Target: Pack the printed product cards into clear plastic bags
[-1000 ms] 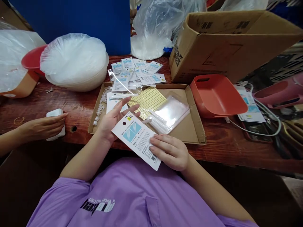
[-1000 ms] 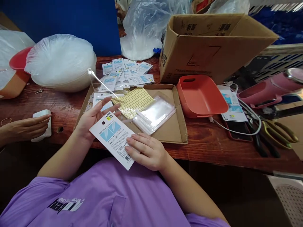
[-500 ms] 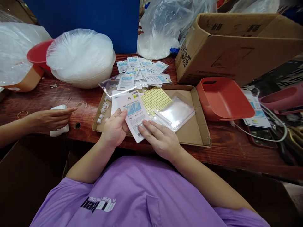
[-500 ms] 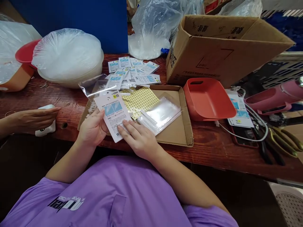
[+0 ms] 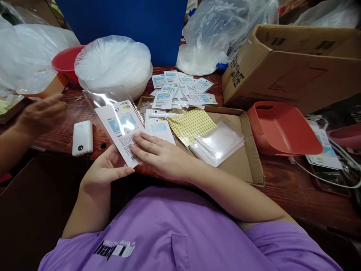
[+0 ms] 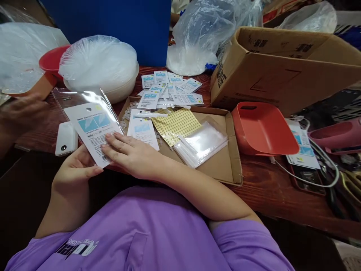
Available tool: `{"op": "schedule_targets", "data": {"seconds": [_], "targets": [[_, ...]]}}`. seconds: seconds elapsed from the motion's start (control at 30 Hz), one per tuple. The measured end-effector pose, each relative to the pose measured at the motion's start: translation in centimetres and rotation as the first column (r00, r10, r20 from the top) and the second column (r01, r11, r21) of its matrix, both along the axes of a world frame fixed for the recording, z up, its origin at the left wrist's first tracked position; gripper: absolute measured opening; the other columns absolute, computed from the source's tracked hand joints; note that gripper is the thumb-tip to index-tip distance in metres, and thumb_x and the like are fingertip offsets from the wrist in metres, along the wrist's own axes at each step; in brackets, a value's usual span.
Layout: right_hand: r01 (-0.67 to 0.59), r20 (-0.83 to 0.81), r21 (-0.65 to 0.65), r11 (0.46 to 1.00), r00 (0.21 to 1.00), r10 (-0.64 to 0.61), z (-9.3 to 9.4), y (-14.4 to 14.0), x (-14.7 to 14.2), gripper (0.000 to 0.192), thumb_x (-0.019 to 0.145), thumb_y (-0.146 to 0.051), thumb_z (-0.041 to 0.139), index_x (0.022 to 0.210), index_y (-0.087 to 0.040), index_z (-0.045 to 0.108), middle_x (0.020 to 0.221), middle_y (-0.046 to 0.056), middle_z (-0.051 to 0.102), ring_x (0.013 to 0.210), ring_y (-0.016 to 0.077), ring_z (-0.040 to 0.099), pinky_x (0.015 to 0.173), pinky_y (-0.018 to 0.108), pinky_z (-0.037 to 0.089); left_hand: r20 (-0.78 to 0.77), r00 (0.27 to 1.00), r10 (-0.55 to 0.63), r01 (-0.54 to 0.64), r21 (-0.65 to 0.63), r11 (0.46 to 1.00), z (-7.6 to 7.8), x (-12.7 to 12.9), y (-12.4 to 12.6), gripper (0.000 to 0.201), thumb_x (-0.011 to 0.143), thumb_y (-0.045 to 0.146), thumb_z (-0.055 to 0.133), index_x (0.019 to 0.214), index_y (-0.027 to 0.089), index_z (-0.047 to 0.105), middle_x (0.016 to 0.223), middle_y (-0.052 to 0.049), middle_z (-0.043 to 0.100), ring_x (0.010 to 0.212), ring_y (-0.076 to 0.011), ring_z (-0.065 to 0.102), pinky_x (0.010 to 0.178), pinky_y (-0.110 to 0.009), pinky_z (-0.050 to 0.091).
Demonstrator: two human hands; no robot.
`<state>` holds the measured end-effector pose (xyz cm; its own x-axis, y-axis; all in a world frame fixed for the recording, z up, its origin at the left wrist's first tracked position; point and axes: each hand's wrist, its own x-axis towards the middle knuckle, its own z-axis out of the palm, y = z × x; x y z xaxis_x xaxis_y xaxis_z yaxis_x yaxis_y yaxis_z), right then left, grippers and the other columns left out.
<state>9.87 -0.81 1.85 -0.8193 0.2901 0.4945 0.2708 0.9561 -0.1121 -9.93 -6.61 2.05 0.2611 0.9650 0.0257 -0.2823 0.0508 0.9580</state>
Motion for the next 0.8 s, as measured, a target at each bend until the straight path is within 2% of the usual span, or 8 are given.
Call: {"op": "schedule_targets", "data": {"seconds": [0.17,0.3,0.37,0.43,0.57,0.67,0.7,0.8], "targets": [[-0.052,-0.061,0.046,0.998,0.997,0.054,0.1,0.4,-1.8,0.034,0.098,-0.028,0.039,0.124,-0.013,0.055,0.128,0.013,0.06,0.114,0.0203,0.057,0.096,0.036,0.047,-0.099,0.995,0.001,-0.001,0.002,1.0,-0.7,-2.1,-1.0,0.061,0.075,0.008,0.068,0.127,0.036,0.054,0.136,0.0,0.055,0.122,-0.0235,0.054,0.099,-0.035,0.05],[-0.032,-0.094,0.025,0.999,0.995,0.035,0.0,0.8,-4.3,0.032,0.097,-0.033,0.04,0.115,-0.014,0.059,0.108,0.01,0.068,0.094,0.0185,0.062,0.082,0.033,0.048,-0.208,0.968,0.143,-0.134,0.053,0.99,-1.0,-3.1,-1.3,0.047,0.079,0.014,0.066,0.123,0.029,0.058,0.128,-0.002,0.061,0.124,-0.0247,0.052,0.104,-0.038,0.044],[0.013,-0.08,0.005,1.0,0.997,-0.012,0.4,1.1,-6.0,0.035,0.097,-0.038,0.039,0.111,-0.015,0.061,0.094,0.008,0.069,0.087,0.0188,0.061,0.079,0.033,0.047,-0.261,0.952,0.16,-0.155,0.04,0.987,-0.7,-3.3,-1.6,0.045,0.078,0.016,0.067,0.122,0.025,0.059,0.123,-0.004,0.064,0.124,-0.0271,0.052,0.104,-0.042,0.044],[0.083,-0.078,0.012,0.996,0.994,-0.082,1.0,1.2,-7.6,0.036,0.098,-0.04,0.037,0.109,-0.016,0.062,0.091,0.007,0.068,0.089,0.0195,0.06,0.084,0.035,0.045,-0.281,0.941,0.19,-0.192,0.019,0.981,-0.1,-3.5,-2.0,0.046,0.078,0.017,0.067,0.123,0.025,0.058,0.121,-0.003,0.065,0.124,-0.0279,0.051,0.104,-0.044,0.044],[0.198,-0.115,0.005,0.98,0.974,-0.196,1.3,0.7,-9.7,0.042,0.098,-0.038,0.035,0.125,-0.012,0.052,0.118,0.011,0.062,0.113,0.0224,0.052,0.106,0.04,0.033,-0.246,0.882,0.402,-0.415,0.0,0.91,1.2,-4.9,-2.1,0.053,0.08,0.019,0.063,0.126,0.044,0.052,0.131,0.013,0.057,0.133,-0.0235,0.041,0.112,-0.043,0.037],[0.086,-0.057,0.043,0.995,0.995,-0.083,-0.2,0.0,-8.7,0.041,0.098,-0.036,0.034,0.124,-0.012,0.053,0.125,0.011,0.059,0.124,0.0235,0.046,0.113,0.043,0.025,-0.264,0.775,0.575,-0.559,0.139,0.817,2.3,-8.3,-0.1,0.047,0.079,0.022,0.062,0.117,0.048,0.056,0.126,0.021,0.059,0.137,-0.022,0.034,0.118,-0.047,0.025],[0.046,-0.018,0.057,0.997,0.999,-0.045,-0.9,-0.2,-7.8,0.038,0.097,-0.034,0.035,0.121,-0.013,0.056,0.125,0.01,0.06,0.125,0.0235,0.046,0.113,0.043,0.025,-0.284,0.754,0.593,-0.561,0.194,0.805,2.6,-10.0,1.1,0.047,0.078,0.023,0.063,0.117,0.049,0.056,0.125,0.023,0.059,0.136,-0.0227,0.037,0.12,-0.049,0.02],[0.129,0.09,0.006,0.992,0.988,-0.129,-2.7,-0.3,-4.4,0.039,0.094,-0.035,0.043,0.122,-0.011,0.055,0.13,0.015,0.056,0.129,0.0268,0.044,0.112,0.046,0.029,-0.293,0.661,0.691,-0.594,0.36,0.72,3.4,-16.0,5.1,0.036,0.074,0.029,0.066,0.106,0.045,0.061,0.119,0.03,0.059,0.139,-0.0206,0.031,0.123,-0.044,0.014]]}}
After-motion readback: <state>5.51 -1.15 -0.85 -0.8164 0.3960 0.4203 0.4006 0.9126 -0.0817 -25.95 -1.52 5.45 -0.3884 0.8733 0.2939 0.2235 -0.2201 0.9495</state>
